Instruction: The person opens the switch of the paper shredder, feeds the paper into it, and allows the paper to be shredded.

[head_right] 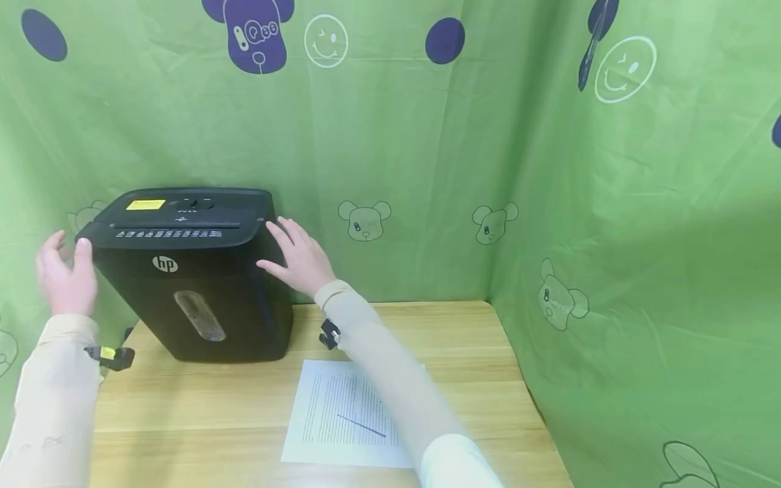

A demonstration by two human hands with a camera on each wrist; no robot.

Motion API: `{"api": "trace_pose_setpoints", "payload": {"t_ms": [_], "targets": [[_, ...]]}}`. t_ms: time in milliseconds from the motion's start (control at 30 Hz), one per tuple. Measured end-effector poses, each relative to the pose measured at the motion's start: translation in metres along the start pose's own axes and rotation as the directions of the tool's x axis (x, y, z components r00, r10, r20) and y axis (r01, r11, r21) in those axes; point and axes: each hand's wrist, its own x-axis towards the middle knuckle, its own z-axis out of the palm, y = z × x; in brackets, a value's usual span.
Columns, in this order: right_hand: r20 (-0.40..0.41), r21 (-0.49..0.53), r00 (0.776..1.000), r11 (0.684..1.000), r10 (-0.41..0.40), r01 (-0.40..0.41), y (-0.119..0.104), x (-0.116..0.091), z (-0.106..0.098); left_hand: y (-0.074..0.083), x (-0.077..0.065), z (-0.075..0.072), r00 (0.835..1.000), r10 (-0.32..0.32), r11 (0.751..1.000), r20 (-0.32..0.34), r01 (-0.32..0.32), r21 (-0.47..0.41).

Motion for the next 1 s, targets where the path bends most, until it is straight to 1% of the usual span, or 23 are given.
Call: {"api": "trace_pose_setpoints", "payload": {"t_ms": [67, 133, 200, 267, 300, 367, 467, 600, 667, 733, 800, 1000], "targets": [[0.007, 0.0, 1.0, 1.0, -0.002, 0.002, -0.006, 0.004, 0.002, -0.001, 0.008, 0.001, 0.996, -0.086, 0.993, 0.022, 0.088, -0.082], [0.013, -0.001, 1.0, 1.0, 0.003, -0.003, -0.01, 0.006, 0.003, -0.002, 0.014, 0.004, 0.988, -0.149, 0.973, 0.036, 0.153, -0.173], [0.016, 0.004, 1.0, 1.0, 0.009, -0.009, -0.013, 0.007, 0.006, -0.002, 0.017, 0.008, 0.982, -0.186, 0.949, 0.037, 0.189, -0.251], [0.024, 0.019, 1.0, 1.0, 0.012, -0.012, -0.015, 0.007, 0.008, -0.003, 0.018, 0.012, 0.977, -0.212, 0.927, 0.028, 0.21, -0.311], [0.028, 0.027, 1.0, 1.0, 0.009, -0.01, -0.016, 0.006, 0.01, -0.003, 0.018, 0.014, 0.976, -0.216, 0.924, 0.018, 0.21, -0.319], [0.044, 0.051, 0.999, 0.999, 0.001, -0.004, -0.016, 0.004, 0.012, -0.004, 0.018, 0.018, 0.974, -0.227, 0.922, 0.004, 0.216, -0.323], [0.07, 0.082, 0.998, 0.997, -0.006, 0.0, -0.017, -0.001, 0.016, -0.007, 0.016, 0.021, 0.972, -0.234, 0.934, -0.009, 0.223, -0.28], [0.082, 0.111, 0.997, 0.994, 0.001, -0.011, -0.016, -0.008, 0.021, -0.009, 0.011, 0.022, 0.968, -0.251, 0.942, -0.008, 0.242, -0.234], [0.065, 0.122, 0.998, 0.992, 0.0, -0.008, -0.014, -0.011, 0.023, -0.008, 0.008, 0.023, 0.97, -0.244, 0.946, -0.013, 0.235, -0.222], [0.049, 0.133, 0.999, 0.991, 0.007, -0.013, -0.012, -0.012, 0.023, -0.006, 0.006, 0.024, 0.974, -0.223, 0.958, -0.026, 0.214, -0.193], [0.033, 0.137, 0.999, 0.99, 0.018, -0.023, -0.009, -0.014, 0.022, -0.003, 0.004, 0.027, 0.978, -0.208, 0.964, -0.024, 0.201, -0.173], [0.003, 0.152, 0.998, 0.986, 0.063, -0.063, 0.003, -0.021, 0.018, 0.003, -0.003, 0.039, 0.986, -0.163, 0.98, -0.021, 0.159, -0.122]]}}
